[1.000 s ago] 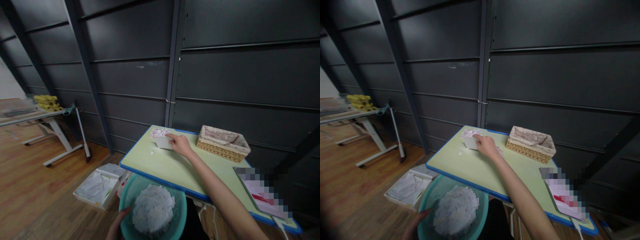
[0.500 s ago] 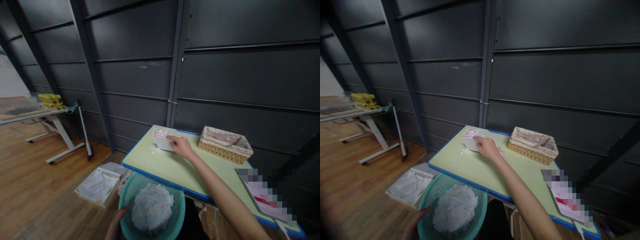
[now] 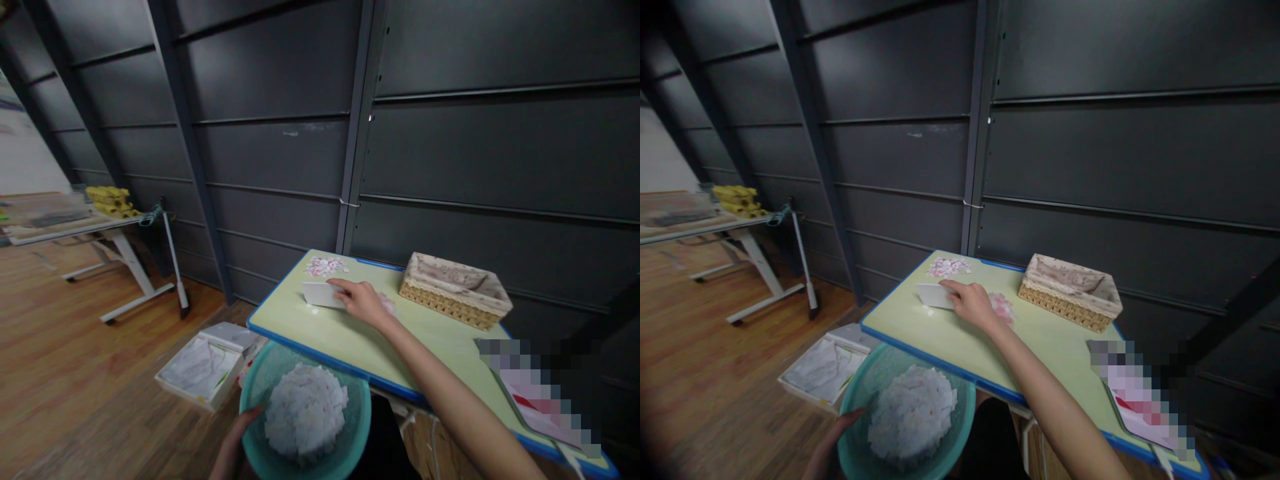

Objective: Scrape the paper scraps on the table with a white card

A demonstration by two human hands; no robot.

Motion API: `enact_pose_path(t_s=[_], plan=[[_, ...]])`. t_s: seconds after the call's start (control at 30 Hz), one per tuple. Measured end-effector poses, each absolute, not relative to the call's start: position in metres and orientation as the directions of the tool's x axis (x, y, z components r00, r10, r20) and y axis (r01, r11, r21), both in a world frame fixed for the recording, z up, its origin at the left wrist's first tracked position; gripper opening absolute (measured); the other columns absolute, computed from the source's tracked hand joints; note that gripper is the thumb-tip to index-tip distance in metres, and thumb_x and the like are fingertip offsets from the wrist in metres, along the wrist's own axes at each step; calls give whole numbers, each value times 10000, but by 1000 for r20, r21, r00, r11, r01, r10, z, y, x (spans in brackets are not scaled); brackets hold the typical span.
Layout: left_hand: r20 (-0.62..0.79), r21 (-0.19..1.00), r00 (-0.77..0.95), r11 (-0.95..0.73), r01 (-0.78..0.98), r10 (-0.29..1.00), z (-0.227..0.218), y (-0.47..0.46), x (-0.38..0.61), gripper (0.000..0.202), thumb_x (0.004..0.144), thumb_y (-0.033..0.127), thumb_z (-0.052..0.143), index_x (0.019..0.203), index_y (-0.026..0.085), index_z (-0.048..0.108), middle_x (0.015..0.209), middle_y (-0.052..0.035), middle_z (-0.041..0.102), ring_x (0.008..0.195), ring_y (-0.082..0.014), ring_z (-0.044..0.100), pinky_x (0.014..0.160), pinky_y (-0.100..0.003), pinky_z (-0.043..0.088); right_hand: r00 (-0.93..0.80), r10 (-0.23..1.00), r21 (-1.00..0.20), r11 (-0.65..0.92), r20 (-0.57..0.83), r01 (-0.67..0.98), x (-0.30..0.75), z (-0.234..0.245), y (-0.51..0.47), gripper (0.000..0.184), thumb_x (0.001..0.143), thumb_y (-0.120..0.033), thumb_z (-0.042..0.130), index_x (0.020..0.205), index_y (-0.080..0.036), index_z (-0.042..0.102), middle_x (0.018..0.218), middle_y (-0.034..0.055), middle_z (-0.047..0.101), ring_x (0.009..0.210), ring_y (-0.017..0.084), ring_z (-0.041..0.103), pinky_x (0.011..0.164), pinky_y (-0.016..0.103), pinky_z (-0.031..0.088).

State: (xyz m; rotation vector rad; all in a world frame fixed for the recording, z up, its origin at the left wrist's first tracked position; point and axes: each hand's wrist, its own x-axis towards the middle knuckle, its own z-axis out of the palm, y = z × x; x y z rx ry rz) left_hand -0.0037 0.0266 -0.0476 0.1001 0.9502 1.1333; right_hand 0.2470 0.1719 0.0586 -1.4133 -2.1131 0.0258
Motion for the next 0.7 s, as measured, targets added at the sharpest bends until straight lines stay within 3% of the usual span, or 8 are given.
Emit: enact_pose_path(t_s=[0.1, 0.23, 0.4, 0.63, 0.7], plan=[[-599, 490, 101, 464, -738, 794, -50, 27, -6, 661, 734, 187, 598, 1339, 30, 384, 890, -125, 761, 968, -310, 658, 911, -449, 469, -271, 852, -337, 441, 447, 832, 252, 60, 167, 376, 797, -217, 512, 1150, -284, 627, 979, 17, 708, 766, 183, 648, 737, 282, 459], [-600, 566, 38, 458, -686, 799, -53, 29, -8, 601, 724, 158, 607, 1284, 3, 451, 783, -120, 768, 928, -310, 674, 889, -429, 484, -278, 856, -409, 463, 435, 787, 270, 63, 154, 350, 786, -232, 529, 1113, -274, 647, 936, 14, 715, 741, 172, 644, 710, 274, 466], [-615, 548, 83, 501, -670, 784, -55, 30, -9, 571, 752, 188, 594, 1277, 10, 455, 720, -113, 765, 883, -310, 689, 865, -444, 497, -131, 849, -485, 412, 512, 772, 284, 52, 145, 324, 801, -260, 515, 1094, -228, 649, 953, 42, 706, 712, 164, 630, 697, 276, 466], [-764, 514, -62, 547, -661, 642, -43, 39, -3, 537, 727, 103, 551, 1257, 39, 496, 913, -152, 754, 965, -327, 657, 901, -481, 474, -145, 846, -453, 411, 514, 791, 277, 21, 124, 328, 826, -240, 476, 1115, -200, 625, 923, 60, 709, 698, 174, 629, 686, 287, 466], [-734, 529, -42, 532, -661, 677, -41, 37, -1, 534, 730, 113, 550, 1252, 17, 492, 926, -167, 748, 984, -329, 648, 911, -482, 467, -187, 843, -431, 434, 505, 791, 275, 17, 115, 324, 839, -242, 462, 1113, -200, 629, 896, 57, 714, 657, 165, 629, 652, 271, 463]])
